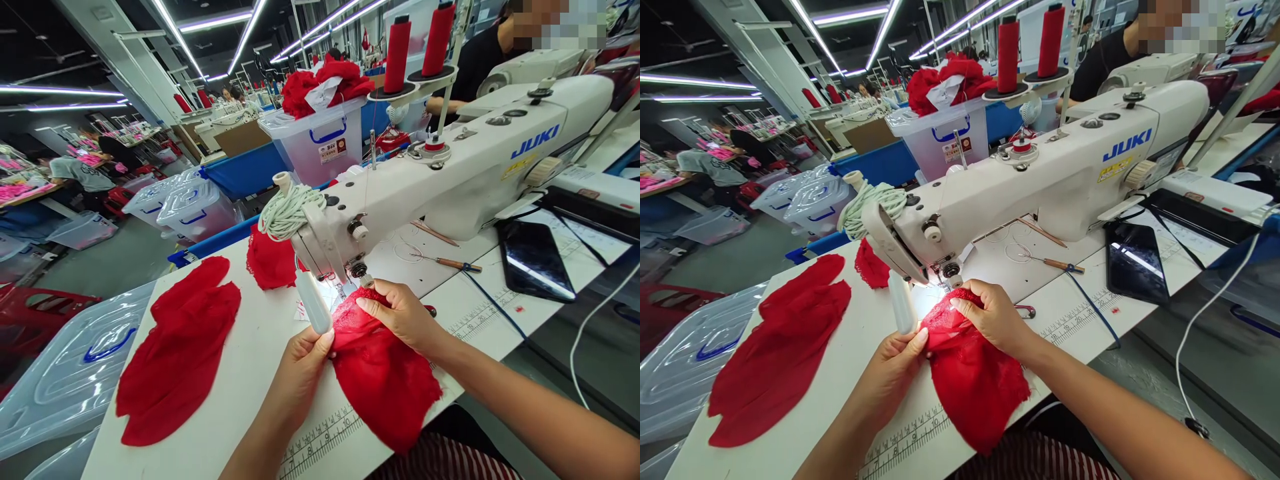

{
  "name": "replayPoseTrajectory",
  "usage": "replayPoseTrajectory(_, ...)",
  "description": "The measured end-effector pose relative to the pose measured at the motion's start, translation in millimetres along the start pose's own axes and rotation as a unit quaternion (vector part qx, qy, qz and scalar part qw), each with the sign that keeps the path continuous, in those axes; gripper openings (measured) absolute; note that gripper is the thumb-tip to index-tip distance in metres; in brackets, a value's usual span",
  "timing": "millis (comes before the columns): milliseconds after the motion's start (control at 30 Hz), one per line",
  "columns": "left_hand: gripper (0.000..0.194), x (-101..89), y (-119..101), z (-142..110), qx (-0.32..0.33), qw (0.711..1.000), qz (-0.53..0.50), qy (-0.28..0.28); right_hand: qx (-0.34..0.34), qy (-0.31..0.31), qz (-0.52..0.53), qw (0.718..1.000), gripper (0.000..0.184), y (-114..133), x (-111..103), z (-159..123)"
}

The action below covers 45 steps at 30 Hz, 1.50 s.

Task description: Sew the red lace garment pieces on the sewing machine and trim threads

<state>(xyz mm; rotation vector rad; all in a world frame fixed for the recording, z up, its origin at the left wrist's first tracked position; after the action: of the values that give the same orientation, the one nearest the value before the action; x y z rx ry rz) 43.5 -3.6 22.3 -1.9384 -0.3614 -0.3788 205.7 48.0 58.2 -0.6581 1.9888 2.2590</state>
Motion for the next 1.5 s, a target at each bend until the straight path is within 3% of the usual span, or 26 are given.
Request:
replayPoseTrajectory(133,0.029,1.2,-10,-3,0.061,0.989,0.130,-0.027,-0.012,0.001,-0.019,1.000,0.025,1,-1,-2)
replayPoseTrajectory(233,0.023,-2.0,-30,-14,0.183,0.945,0.246,-0.116,-0.042,-0.020,-0.108,0.993,0.029,6,-2,-10)
replayPoseTrajectory(267,0.026,-2.5,-33,-17,0.188,0.938,0.261,-0.127,-0.077,-0.037,-0.157,0.984,0.030,11,-1,-15)
replayPoseTrajectory(333,0.041,-0.3,-24,-15,0.098,0.964,0.236,-0.076,-0.186,-0.085,-0.272,0.940,0.027,26,2,-29)
replayPoseTrajectory(433,0.058,10.6,-3,-15,-0.072,0.990,0.114,0.045,-0.353,-0.145,-0.422,0.822,0.018,46,19,-60)
replayPoseTrajectory(467,0.054,13.0,-1,-15,-0.089,0.990,0.092,0.061,-0.376,-0.141,-0.453,0.796,0.017,47,26,-68)
replayPoseTrajectory(533,0.042,15.2,-2,-14,-0.089,0.990,0.084,0.070,-0.388,-0.109,-0.477,0.781,0.018,46,37,-78)
replayPoseTrajectory(600,0.032,16.5,-3,-13,-0.085,0.991,0.073,0.073,-0.378,-0.089,-0.464,0.796,0.019,43,39,-85)
replayPoseTrajectory(733,0.023,16.1,-3,-12,-0.091,0.994,-0.034,0.053,-0.350,-0.145,-0.419,0.825,0.014,43,24,-93)
replayPoseTrajectory(867,0.017,15.5,-4,-10,-0.085,0.990,-0.112,0.020,-0.305,-0.144,-0.400,0.852,0.015,34,13,-93)
replayPoseTrajectory(1100,0.013,15.8,-1,-11,-0.090,0.991,-0.093,0.023,-0.180,-0.130,-0.368,0.903,0.025,12,-1,-69)
replayPoseTrajectory(1167,0.012,17.4,-1,-12,-0.086,0.992,-0.082,0.035,-0.168,-0.103,-0.338,0.920,0.029,15,-4,-56)
replayPoseTrajectory(1267,0.019,24.3,-2,-16,-0.091,0.990,-0.053,0.089,-0.174,0.010,-0.292,0.940,0.034,22,0,-36)
replayPoseTrajectory(1400,0.022,21.0,-6,-16,-0.087,0.991,-0.006,0.103,-0.131,0.130,-0.250,0.951,0.015,24,9,-20)
replayPoseTrajectory(1500,0.017,11.0,-11,-14,-0.049,0.996,0.046,0.050,-0.083,0.060,-0.219,0.970,0.020,26,3,-21)
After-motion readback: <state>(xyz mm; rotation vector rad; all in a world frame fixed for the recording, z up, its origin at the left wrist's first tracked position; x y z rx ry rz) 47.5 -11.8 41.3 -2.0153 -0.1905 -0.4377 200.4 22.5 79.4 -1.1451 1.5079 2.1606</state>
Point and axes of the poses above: each hand's wrist, its own z-axis towards the middle knuckle, its own x-axis out of the palm, y = z × x, the point moved 6 cm from there along z, towards the middle knuckle, and after that the axes turned 15 degrees about -z, right-handed, at the moved point
